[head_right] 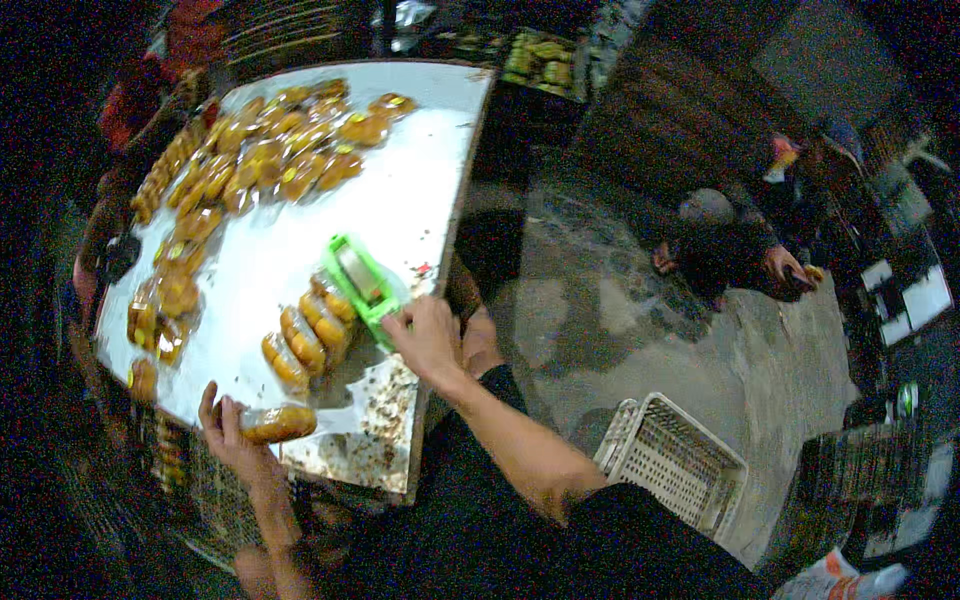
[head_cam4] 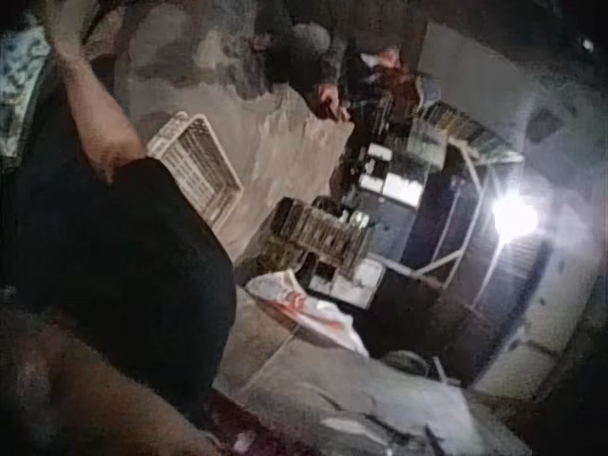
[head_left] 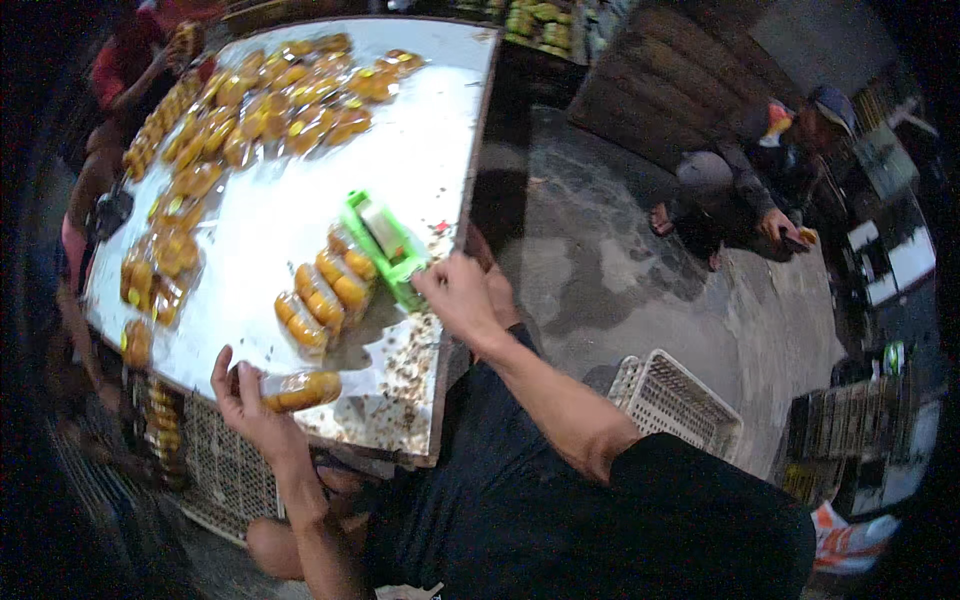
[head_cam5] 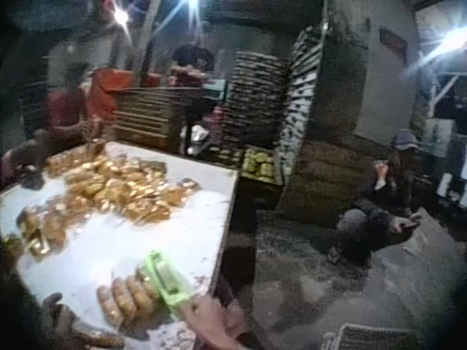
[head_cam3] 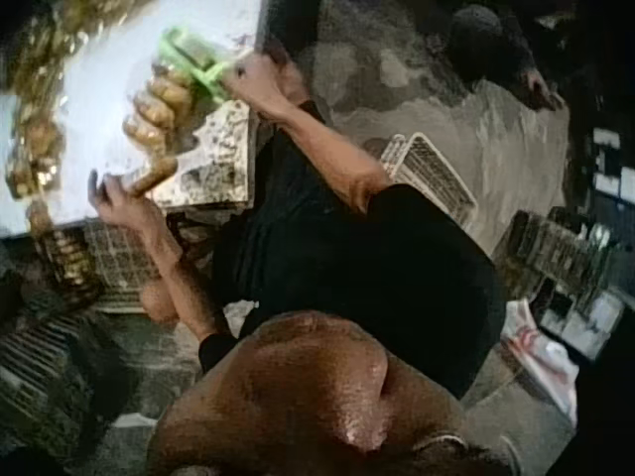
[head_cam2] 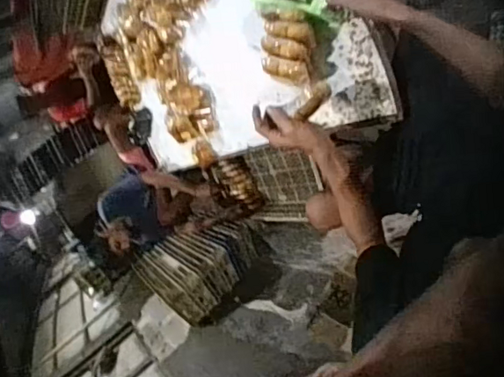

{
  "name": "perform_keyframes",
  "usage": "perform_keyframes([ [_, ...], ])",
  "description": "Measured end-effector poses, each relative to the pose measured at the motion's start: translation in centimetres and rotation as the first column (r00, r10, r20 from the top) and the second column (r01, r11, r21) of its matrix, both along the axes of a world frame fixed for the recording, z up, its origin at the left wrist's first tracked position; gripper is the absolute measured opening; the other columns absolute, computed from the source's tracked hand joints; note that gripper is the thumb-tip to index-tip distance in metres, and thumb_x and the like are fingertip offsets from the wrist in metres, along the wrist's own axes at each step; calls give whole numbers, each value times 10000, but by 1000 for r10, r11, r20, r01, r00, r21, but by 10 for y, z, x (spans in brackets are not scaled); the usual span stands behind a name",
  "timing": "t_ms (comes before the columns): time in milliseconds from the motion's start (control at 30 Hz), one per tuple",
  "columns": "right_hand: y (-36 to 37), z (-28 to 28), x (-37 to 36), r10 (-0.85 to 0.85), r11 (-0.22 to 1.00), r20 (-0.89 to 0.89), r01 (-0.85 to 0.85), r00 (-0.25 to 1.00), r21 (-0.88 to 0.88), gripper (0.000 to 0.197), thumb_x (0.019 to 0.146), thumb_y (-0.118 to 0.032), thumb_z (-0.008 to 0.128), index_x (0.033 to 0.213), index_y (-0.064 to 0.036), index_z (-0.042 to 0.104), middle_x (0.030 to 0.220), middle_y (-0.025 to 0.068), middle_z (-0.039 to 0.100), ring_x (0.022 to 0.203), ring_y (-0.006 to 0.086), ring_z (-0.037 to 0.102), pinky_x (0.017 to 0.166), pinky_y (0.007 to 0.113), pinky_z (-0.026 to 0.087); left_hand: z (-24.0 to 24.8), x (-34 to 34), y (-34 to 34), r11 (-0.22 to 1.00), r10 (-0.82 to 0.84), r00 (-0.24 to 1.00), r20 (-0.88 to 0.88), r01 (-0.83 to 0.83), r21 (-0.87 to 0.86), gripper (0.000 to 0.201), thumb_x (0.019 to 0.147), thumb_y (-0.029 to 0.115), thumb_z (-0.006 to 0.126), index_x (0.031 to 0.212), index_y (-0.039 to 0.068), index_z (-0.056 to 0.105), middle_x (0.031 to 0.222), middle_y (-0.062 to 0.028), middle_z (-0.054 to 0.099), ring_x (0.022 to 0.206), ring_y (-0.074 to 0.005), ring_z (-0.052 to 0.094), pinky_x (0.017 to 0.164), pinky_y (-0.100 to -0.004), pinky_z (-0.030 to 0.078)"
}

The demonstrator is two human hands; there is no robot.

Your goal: The person sits at a table and packages small, round bread rolls into clear plastic bags. They use a green tape dispenser to seal the bags and place the finished packages into a yellow plastic crate. The process is repetitive, involving picking up rolls, bagging them, sealing them, and stacking them.

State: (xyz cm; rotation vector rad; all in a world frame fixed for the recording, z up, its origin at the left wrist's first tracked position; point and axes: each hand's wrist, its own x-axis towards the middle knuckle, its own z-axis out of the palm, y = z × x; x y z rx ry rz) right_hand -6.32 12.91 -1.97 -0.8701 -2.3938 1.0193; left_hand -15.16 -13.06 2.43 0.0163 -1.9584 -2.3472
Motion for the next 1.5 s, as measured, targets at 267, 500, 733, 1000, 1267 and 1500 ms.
perform_keyframes([
  [267, -128, 39, -14, 281, 882, -572, -442, 770, -161, 210, 798, -231, 672, 752, -30, 634, 902, 118, 576, 928, 289, 520, 836, 408, 385, -27, -2, 4, 1000, 6, 995, 95, -6, -3, 288, 966, 124, 509, 1235, 25, 484, 1076, -89, 500, 974, -192, 505, 831, -331, 463],
  [500, -139, 55, -21, 135, 758, -555, -446, 821, -476, 452, 811, -212, 613, 1203, -37, 473, 1078, 166, 520, 886, 304, 521, 830, 407, 423, 4, 17, 15, 954, 13, 986, -164, -61, -292, 204, 892, -13, 532, 1090, 18, 488, 958, -41, 478, 877, -135, 468, 798, -289, 416],
  [733, -129, 27, -63, 194, 590, -504, -511, 842, -626, 414, 829, -174, 584, 1164, -13, 403, 1046, 180, 507, 1004, 293, 527, 889, 375, 424, 17, -7, -3, 941, -242, 962, 124, 202, 270, 465, 917, 202, 561, 1323, 30, 412, 1295, -167, 487, 1193, -299, 504, 994, -404, 443],
  [1000, -83, 46, -120, 173, 776, -590, -478, 789, -411, 318, 834, -123, 638, 1090, -20, 480, 1041, 116, 510, 878, 174, 541, 788, 324, 461, -37, -60, -43, 824, -564, 758, 327, 493, 278, 518, 933, 222, 587, 1345, -45, 423, 1269, -165, 541, 1156, -218, 538, 962, -352, 446],
  [1267, 72, 81, -211, 368, 920, -300, -391, 880, -21, 315, 903, -294, 616, 1008, 2, 598, 901, 93, 639, 834, 173, 605, 788, 313, 486, 1, -70, -29, 822, -413, 862, 295, 492, -287, 596, 935, 288, 553, 1426, 18, 350, 1457, -201, 371, 1336, -305, 375, 1098, -406, 294],
  [1500, 85, 26, -377, -9, 978, 288, -52, 958, 202, 951, 713, -589, 695, 1357, 37, 383, 1390, 252, 407, 1292, 375, 401, 1051, 472, 346, 18, -114, -66, 992, -117, 974, 193, 125, -31, 533, 961, 357, 525, 1341, -5, 428, 1330, -171, 499, 1199, -274, 511, 984, -403, 413],
])
